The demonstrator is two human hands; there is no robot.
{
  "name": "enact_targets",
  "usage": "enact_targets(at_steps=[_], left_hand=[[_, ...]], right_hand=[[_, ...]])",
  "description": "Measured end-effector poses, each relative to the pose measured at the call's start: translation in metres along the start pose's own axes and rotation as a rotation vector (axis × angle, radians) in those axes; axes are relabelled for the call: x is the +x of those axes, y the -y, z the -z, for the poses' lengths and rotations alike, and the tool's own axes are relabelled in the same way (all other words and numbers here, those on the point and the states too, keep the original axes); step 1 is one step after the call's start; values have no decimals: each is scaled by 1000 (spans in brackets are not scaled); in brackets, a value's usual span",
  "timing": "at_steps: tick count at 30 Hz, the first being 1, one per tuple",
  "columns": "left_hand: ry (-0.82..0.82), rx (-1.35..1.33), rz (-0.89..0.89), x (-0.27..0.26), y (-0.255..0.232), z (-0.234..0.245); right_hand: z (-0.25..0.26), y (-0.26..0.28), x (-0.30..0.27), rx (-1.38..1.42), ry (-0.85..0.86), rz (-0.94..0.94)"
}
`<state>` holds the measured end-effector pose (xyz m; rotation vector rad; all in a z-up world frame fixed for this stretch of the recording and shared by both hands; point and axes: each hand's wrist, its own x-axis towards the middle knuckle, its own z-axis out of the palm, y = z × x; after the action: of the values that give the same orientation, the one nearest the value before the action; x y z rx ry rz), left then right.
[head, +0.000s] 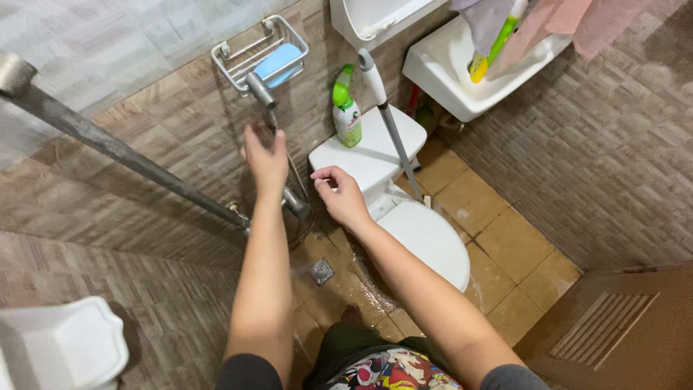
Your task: The person empties a small trash bin by transferring its contents into a plastic bag, replaces the liner with a new one, and then uses a spray bottle and a brush tool with a long handle to scrub the floor around the toilet and sink while rinsing with a water sprayer.
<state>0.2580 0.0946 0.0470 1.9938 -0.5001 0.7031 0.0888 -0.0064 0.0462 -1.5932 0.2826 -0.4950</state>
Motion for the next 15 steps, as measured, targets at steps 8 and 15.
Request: enact_targets(at_steps=[8,15], left_hand=[[258,-250,-118,12,-22,-1],[234,-448,-31,-46,-102,8]], right_hand=[[6,48,13,-2,-56,50],[37,103,-20,14,-170,380]])
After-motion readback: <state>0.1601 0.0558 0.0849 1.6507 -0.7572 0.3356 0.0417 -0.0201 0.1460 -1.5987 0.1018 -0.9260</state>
